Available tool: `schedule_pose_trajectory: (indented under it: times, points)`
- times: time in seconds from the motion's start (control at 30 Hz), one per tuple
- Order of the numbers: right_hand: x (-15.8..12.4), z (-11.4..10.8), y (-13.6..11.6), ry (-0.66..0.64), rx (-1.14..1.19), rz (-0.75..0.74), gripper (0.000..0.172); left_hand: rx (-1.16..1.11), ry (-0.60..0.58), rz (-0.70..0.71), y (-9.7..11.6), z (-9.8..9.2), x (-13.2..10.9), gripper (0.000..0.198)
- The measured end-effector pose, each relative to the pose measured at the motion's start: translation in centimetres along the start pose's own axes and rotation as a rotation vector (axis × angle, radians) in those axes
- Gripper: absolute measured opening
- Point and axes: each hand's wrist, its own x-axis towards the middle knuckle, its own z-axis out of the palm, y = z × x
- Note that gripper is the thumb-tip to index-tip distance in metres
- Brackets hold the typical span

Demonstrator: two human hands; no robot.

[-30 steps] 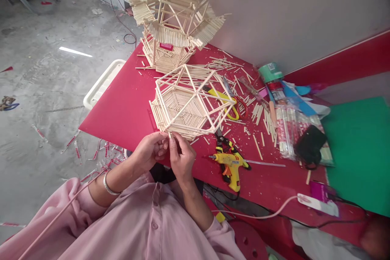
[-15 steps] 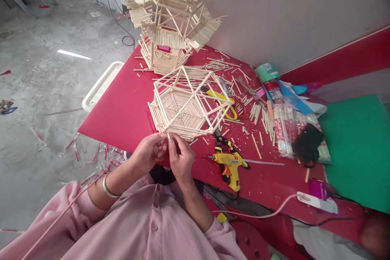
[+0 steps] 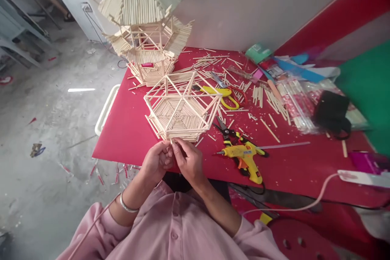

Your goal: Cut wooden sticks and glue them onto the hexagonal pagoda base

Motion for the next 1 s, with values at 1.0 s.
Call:
schedule_pose_trajectory:
  times: [1.0]
  points:
    - [0.17,0.17,-0.15,0.025,0.021,-0.004,0.022,0.083,-0.017,0.019,0.09,-0.23,0.09,0.031]
